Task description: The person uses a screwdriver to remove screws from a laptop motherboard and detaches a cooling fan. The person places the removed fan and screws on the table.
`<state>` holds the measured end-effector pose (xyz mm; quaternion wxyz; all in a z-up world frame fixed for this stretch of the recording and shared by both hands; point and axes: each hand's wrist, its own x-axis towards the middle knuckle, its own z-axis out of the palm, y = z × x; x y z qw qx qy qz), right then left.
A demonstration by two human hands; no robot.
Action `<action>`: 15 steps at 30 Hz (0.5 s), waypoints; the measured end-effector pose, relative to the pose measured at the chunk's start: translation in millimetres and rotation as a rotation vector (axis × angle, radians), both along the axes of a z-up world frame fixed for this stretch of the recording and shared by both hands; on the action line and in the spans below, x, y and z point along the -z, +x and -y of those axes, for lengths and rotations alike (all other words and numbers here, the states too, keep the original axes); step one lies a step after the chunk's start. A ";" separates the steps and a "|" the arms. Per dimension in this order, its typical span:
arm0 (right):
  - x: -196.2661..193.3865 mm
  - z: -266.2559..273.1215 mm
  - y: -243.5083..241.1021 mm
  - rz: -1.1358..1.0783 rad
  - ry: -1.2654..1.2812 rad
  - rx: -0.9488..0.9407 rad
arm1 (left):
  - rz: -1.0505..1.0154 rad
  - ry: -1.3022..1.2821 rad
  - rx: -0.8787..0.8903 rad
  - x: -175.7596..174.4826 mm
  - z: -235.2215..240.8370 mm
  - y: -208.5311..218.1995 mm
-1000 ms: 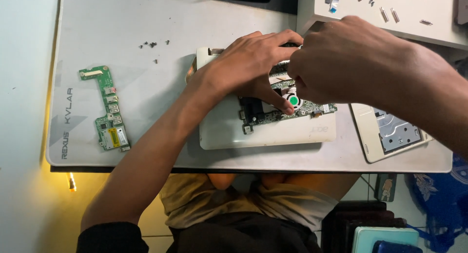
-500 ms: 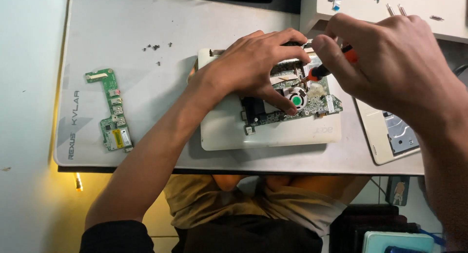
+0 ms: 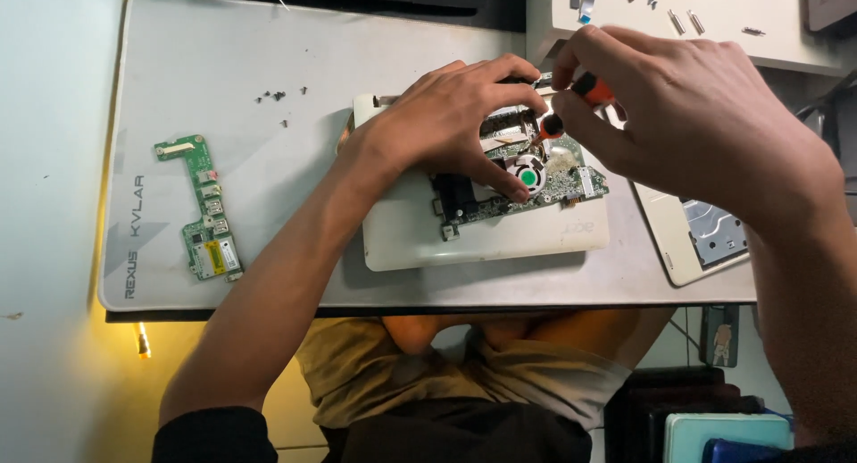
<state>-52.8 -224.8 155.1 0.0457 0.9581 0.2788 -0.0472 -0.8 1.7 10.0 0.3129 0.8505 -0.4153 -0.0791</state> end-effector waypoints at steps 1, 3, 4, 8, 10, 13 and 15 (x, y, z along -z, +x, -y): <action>0.9 -0.2 -0.2 0.003 -0.002 0.001 | 0.003 -0.002 0.001 3.2 -1.2 0.5; 2.1 0.1 -0.6 -0.030 0.123 -0.052 | 0.098 -0.111 0.024 8.8 -2.9 1.8; 4.9 1.3 -1.7 -0.025 0.120 -0.051 | 0.103 -0.113 0.026 7.4 -2.5 0.5; 5.5 -1.2 -5.2 0.158 -0.077 0.021 | 0.022 -0.062 0.011 -1.0 -4.0 -1.8; 3.8 -2.1 -5.9 0.144 -0.078 0.033 | -0.008 -0.062 0.004 -1.8 -4.5 0.3; 3.9 -3.1 -7.3 0.021 0.095 -0.024 | -0.084 -0.159 0.005 1.9 -7.4 4.9; 2.0 -6.0 -9.0 0.057 -0.001 0.028 | -0.179 -0.391 0.059 3.6 -9.0 7.5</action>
